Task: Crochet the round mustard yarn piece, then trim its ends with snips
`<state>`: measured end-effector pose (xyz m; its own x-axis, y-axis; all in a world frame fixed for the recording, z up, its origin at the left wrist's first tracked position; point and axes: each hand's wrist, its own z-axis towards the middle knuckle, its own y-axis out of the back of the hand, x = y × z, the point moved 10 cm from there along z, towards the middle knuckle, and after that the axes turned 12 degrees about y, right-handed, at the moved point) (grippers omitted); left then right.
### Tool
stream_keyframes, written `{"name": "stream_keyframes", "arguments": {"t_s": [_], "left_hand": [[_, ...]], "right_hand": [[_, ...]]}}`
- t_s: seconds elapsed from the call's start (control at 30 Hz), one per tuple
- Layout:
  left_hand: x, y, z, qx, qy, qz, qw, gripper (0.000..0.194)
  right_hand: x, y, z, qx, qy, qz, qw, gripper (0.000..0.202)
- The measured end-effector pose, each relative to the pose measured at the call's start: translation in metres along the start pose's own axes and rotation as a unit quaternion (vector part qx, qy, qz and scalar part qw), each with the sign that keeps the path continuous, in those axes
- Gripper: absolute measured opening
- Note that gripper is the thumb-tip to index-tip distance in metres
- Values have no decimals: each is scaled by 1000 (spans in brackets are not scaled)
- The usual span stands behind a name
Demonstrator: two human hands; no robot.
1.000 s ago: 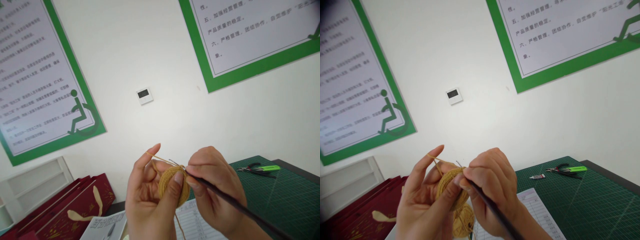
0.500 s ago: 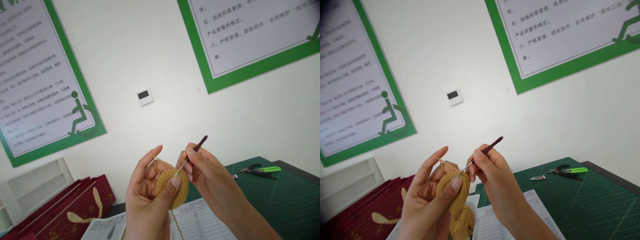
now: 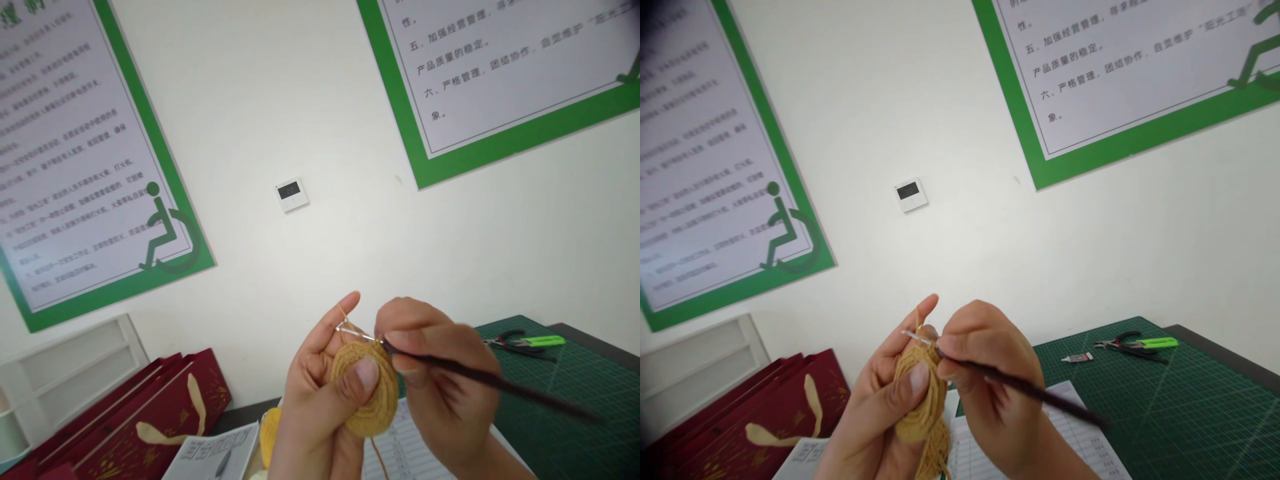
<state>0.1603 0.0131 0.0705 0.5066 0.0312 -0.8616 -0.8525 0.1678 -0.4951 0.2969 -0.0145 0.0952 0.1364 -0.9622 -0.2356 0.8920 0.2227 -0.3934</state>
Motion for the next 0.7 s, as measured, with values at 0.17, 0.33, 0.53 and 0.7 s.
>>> {"name": "stream_keyframes", "arguments": {"t_s": [0.17,0.33,0.53,0.7], "left_hand": [[-10,-1,-2,15,-33,-14,999,57],[-12,2,-1,-3,-55,-2,998,44],[-25,7,-8,-80,-156,68,982,39],[-30,3,-10,-87,-190,86,974,46]], "right_hand": [[-38,2,-16,-120,-231,183,948,14],[-57,-18,-29,-125,-407,306,852,34],[-59,-23,-35,-84,-413,242,874,23],[-52,-12,-26,-78,-335,174,923,13]]}}
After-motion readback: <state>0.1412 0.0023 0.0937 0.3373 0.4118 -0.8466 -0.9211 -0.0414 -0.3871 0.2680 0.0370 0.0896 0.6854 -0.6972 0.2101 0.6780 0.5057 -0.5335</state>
